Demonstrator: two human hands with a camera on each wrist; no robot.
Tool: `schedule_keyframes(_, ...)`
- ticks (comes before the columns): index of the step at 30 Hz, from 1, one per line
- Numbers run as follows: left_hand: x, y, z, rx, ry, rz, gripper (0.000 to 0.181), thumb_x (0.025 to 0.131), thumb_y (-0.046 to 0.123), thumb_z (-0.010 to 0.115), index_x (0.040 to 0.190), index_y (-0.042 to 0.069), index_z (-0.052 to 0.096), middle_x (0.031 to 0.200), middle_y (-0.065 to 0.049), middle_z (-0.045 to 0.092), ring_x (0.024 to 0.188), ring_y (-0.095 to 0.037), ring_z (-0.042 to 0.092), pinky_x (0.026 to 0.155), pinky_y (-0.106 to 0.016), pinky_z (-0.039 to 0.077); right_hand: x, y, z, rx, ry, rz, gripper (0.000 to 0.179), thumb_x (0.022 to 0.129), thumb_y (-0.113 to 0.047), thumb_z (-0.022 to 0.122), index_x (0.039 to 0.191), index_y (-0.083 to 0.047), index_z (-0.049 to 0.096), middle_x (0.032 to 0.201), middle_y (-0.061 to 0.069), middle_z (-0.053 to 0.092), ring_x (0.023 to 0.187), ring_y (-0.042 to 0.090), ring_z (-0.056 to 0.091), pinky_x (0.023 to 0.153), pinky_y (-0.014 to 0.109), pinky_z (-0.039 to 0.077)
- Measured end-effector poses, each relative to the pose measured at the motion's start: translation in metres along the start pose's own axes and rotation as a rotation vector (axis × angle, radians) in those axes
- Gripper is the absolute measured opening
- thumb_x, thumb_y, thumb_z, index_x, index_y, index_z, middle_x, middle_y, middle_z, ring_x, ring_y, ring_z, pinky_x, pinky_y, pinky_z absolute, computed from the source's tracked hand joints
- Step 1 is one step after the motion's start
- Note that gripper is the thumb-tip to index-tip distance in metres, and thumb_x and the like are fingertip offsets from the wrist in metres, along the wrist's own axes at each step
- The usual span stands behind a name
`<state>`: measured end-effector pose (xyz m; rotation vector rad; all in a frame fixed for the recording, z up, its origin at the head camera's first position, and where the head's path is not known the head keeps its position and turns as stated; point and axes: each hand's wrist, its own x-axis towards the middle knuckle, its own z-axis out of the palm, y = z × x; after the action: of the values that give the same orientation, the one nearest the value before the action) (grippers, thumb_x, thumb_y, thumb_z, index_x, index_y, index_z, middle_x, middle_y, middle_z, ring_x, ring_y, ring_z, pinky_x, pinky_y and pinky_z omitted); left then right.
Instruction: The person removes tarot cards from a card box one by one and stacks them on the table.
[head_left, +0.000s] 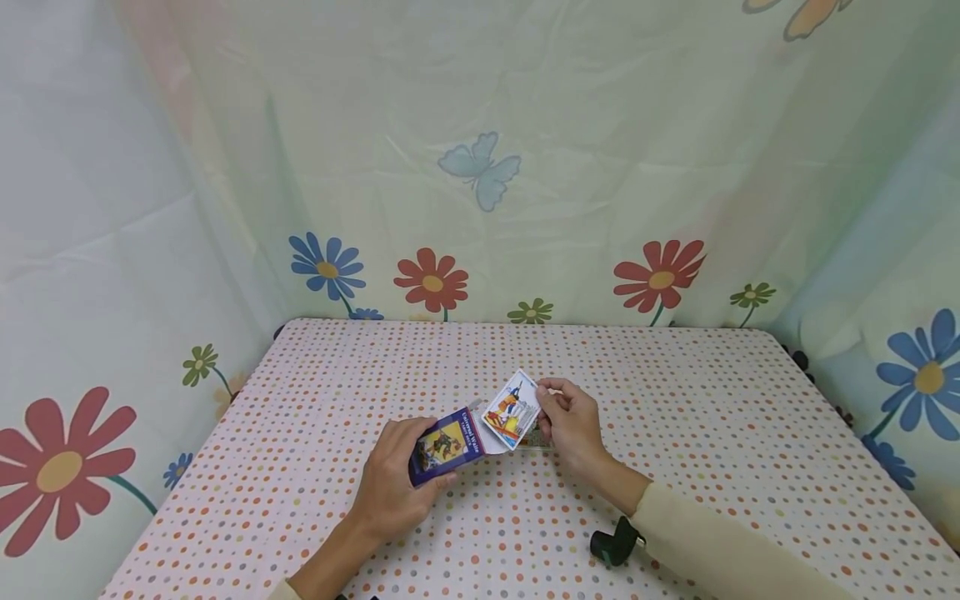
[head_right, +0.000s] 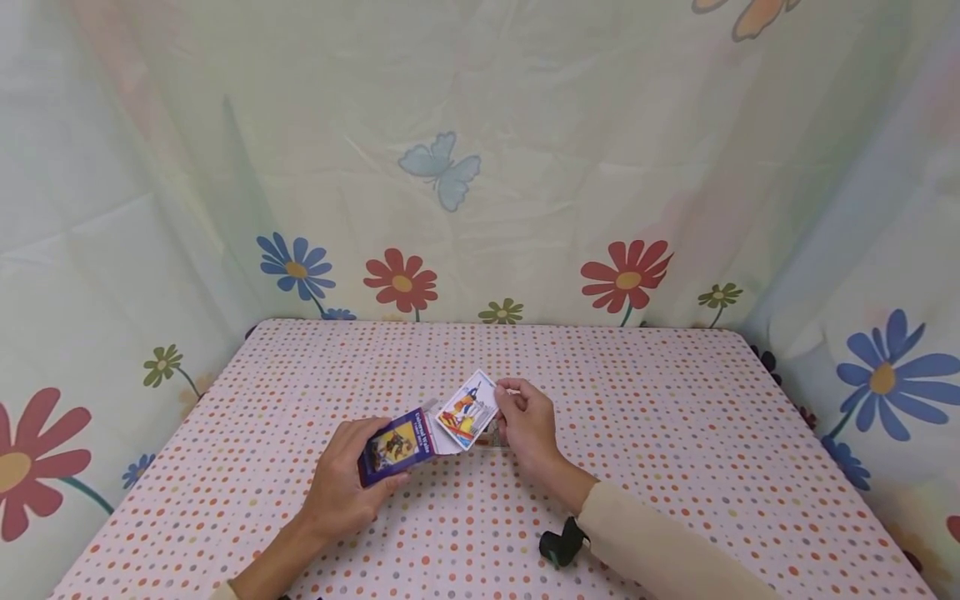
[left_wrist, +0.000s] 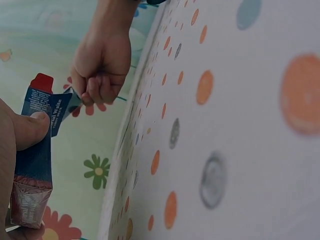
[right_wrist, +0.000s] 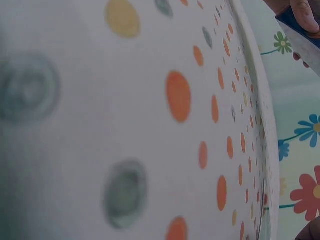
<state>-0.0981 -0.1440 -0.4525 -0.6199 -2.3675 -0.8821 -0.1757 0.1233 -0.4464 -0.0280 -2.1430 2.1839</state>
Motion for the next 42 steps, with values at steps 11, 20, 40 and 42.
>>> schedule_keyframes(11,-0.001,0.000,0.000,-0.013,0.003,-0.014,0.077,0.070,0.028,0.094,0.135,0.005,0.058,0.130,-0.004,0.060,0.112,-0.013,0.051,0.088,-0.033,0.051,0.018,0.005,-0.002,-0.082,0.039,-0.006,0.020,0.103,-0.012,0.059,0.117,-0.001,0.069,0.077,0.011,0.057,0.056,0.016,0.051,0.046,0.019,0.041)
schedule_keyframes(20,-0.002,0.001,0.001,-0.020,0.005,-0.020,0.078,0.071,0.030,0.093,0.136,0.006,0.058,0.131,-0.004,0.060,0.112,-0.012,0.051,0.088,-0.033,0.051,0.029,0.003,-0.004,-0.157,0.018,-0.001,0.022,0.105,-0.017,0.058,0.117,-0.002,0.069,0.078,0.009,0.056,0.058,0.017,0.051,0.049,0.021,0.042)
schedule_keyframes(40,-0.002,0.000,0.002,-0.006,0.013,0.002,0.076,0.071,0.027,0.093,0.134,0.005,0.058,0.129,-0.003,0.061,0.110,-0.012,0.051,0.085,-0.032,0.050,0.060,0.010,-0.013,-0.495,-0.034,0.034,0.019,0.104,-0.015,0.058,0.110,-0.006,0.073,0.094,0.008,0.060,0.082,0.019,0.050,0.065,0.025,0.042)
schedule_keyframes(42,-0.001,-0.001,0.002,-0.005,0.015,0.001,0.076,0.071,0.027,0.093,0.134,0.004,0.058,0.129,-0.003,0.061,0.109,-0.012,0.051,0.085,-0.031,0.050,0.062,0.011,-0.014,-0.503,-0.043,0.039,0.018,0.104,-0.015,0.058,0.109,-0.007,0.073,0.095,0.008,0.061,0.082,0.020,0.051,0.066,0.027,0.043)
